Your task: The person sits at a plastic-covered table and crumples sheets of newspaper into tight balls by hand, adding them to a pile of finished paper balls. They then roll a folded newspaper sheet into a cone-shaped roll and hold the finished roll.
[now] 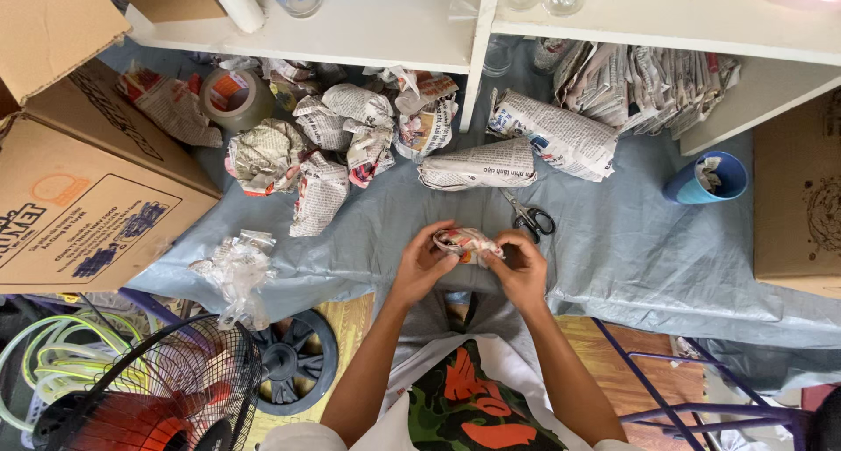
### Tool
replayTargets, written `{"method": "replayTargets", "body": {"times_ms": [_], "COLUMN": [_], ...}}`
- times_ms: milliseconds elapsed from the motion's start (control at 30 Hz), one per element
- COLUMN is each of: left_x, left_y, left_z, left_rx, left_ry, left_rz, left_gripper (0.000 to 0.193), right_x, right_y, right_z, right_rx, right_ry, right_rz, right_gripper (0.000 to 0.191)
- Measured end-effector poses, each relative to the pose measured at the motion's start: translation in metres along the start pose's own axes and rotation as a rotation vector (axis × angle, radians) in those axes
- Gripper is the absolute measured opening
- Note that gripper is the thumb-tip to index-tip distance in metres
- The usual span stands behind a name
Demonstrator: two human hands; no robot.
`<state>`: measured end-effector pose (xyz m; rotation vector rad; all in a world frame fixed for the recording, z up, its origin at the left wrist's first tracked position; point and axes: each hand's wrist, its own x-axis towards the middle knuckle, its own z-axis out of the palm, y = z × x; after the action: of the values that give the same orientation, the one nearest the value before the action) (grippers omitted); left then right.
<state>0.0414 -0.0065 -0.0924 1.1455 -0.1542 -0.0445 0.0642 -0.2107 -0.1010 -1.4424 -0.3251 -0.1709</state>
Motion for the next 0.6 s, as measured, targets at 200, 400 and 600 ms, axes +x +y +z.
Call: {"method": "replayTargets", "body": {"times_ms": [200, 400, 600], "left_x": [-0.001, -0.003, -0.003], "left_y": [0.006, 0.036, 0.074], "left_z": [-0.005, 0.006, 0.025], "left_rx": [-0.061, 0.490, 0.725], "left_ry": [-0.113, -0.092, -0.200], "left_rz": [0.074, 0.108, 0.146], "left_gripper": [0.071, 0.066, 0.055], "right_x": [0.004, 0.014, 0.018], "right_y": [-0.036, -0.081, -0.110], "right_z": [0.012, 0.009, 0.014], "right_rx": [-0.349, -0.505, -0.545], "right_ry": [-0.044, -0.255, -0.293], "right_rz": [-0.287, -0.389, -0.508], "right_gripper": [0.031, 0.035, 0.034]}}
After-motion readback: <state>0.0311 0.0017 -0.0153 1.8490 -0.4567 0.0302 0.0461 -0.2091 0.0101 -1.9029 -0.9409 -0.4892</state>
